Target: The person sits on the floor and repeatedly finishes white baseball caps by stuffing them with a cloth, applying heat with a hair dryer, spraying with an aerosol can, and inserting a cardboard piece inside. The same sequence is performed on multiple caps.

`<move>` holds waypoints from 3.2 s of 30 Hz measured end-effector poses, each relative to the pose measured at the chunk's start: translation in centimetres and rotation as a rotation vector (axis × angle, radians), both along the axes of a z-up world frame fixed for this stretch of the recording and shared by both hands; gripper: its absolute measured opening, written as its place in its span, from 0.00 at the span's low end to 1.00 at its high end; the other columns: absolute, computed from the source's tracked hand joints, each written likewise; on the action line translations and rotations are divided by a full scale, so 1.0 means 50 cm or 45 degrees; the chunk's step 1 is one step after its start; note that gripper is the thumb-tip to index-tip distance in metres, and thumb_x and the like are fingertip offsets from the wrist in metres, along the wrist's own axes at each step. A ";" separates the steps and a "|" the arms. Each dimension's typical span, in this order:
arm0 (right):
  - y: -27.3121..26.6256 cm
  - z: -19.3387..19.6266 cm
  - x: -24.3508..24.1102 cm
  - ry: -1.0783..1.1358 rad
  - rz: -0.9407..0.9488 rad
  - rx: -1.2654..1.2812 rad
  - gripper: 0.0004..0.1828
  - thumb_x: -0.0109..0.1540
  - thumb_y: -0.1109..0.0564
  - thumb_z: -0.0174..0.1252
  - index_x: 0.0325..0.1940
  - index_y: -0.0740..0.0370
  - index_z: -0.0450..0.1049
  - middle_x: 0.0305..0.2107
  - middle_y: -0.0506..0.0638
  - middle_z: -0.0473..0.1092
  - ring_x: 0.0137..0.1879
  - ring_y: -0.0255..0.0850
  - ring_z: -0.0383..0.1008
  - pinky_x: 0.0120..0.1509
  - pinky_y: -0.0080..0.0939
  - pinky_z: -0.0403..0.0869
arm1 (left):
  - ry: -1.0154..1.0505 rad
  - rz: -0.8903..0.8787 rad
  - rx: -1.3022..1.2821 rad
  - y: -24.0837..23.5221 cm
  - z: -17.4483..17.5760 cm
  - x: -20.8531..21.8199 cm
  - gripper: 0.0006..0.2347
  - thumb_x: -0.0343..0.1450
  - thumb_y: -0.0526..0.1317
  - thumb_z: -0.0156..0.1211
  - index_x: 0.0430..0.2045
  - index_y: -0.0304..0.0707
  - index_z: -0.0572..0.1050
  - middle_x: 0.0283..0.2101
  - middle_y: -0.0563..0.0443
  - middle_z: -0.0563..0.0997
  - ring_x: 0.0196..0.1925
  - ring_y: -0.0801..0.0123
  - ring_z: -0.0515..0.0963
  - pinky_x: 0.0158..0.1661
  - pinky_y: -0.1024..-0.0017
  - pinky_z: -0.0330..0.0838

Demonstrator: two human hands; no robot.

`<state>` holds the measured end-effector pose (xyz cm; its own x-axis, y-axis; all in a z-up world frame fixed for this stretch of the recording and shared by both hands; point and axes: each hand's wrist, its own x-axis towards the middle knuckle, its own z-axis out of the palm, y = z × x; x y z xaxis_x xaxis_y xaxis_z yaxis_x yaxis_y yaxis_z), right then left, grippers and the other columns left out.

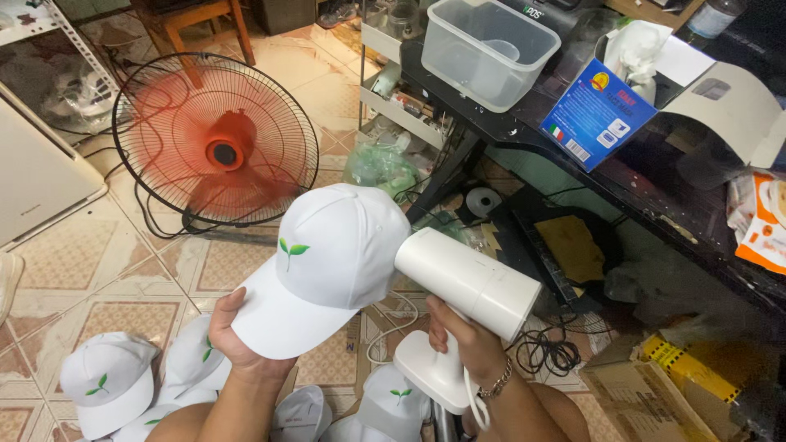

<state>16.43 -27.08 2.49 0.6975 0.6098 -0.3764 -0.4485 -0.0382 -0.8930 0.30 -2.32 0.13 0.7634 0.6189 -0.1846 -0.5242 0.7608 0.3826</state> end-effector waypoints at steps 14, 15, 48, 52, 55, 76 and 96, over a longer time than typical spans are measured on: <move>-0.004 -0.003 0.003 -0.188 0.218 -0.065 0.10 0.63 0.55 0.56 0.39 0.66 0.73 0.13 0.47 0.63 0.17 0.36 0.62 0.24 0.37 0.66 | 0.035 -0.001 0.023 -0.002 0.010 -0.006 0.36 0.62 0.49 0.51 0.65 0.21 0.63 0.62 0.30 0.73 0.61 0.41 0.75 0.61 0.49 0.68; -0.001 -0.004 0.000 -0.210 0.271 -0.005 0.09 0.62 0.56 0.57 0.40 0.65 0.74 0.13 0.47 0.63 0.17 0.35 0.63 0.23 0.36 0.66 | 0.021 0.005 0.042 0.000 0.012 -0.008 0.36 0.62 0.49 0.51 0.65 0.20 0.62 0.62 0.29 0.73 0.61 0.41 0.75 0.62 0.49 0.67; 0.002 -0.119 -0.056 -0.557 0.402 -0.472 0.10 0.59 0.49 0.59 0.43 0.52 0.74 0.15 0.41 0.67 0.19 0.30 0.66 0.25 0.34 0.68 | 0.075 0.136 0.140 -0.055 -0.050 0.015 0.29 0.63 0.42 0.50 0.60 0.25 0.65 0.57 0.35 0.75 0.59 0.46 0.76 0.60 0.53 0.68; 0.006 -0.123 -0.061 -0.344 0.247 -0.524 0.19 0.66 0.48 0.61 0.30 0.67 0.75 0.15 0.44 0.67 0.19 0.32 0.64 0.26 0.36 0.68 | 0.085 0.111 0.167 -0.071 -0.096 0.016 0.25 0.65 0.37 0.51 0.57 0.21 0.66 0.54 0.35 0.76 0.56 0.48 0.76 0.58 0.56 0.68; 0.013 -0.120 -0.058 -0.390 0.278 -0.525 0.16 0.65 0.47 0.60 0.33 0.63 0.77 0.14 0.44 0.67 0.19 0.32 0.66 0.26 0.35 0.70 | 0.058 0.034 0.239 -0.078 -0.108 0.021 0.24 0.63 0.35 0.51 0.56 0.21 0.67 0.53 0.35 0.77 0.54 0.49 0.77 0.57 0.57 0.69; 0.090 -0.066 -0.101 -0.062 0.094 -0.194 0.14 0.65 0.47 0.57 0.37 0.62 0.74 0.13 0.45 0.61 0.19 0.34 0.60 0.25 0.35 0.64 | 0.018 0.139 0.110 -0.081 -0.125 0.028 0.21 0.58 0.25 0.48 0.47 0.23 0.71 0.43 0.39 0.79 0.44 0.51 0.80 0.44 0.59 0.77; 0.083 -0.056 -0.071 -0.121 0.181 -0.405 0.17 0.65 0.43 0.55 0.38 0.58 0.76 0.14 0.40 0.61 0.20 0.30 0.61 0.29 0.31 0.66 | -0.033 0.039 0.343 -0.076 -0.122 0.011 0.20 0.56 0.23 0.47 0.42 0.22 0.71 0.40 0.40 0.78 0.42 0.53 0.79 0.44 0.61 0.75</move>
<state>12.86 -22.92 -0.31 0.6550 0.5661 -0.5005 -0.3340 -0.3772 -0.8638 0.86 -6.11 -5.97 0.7459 0.6660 0.0093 -0.5577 0.6168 0.5554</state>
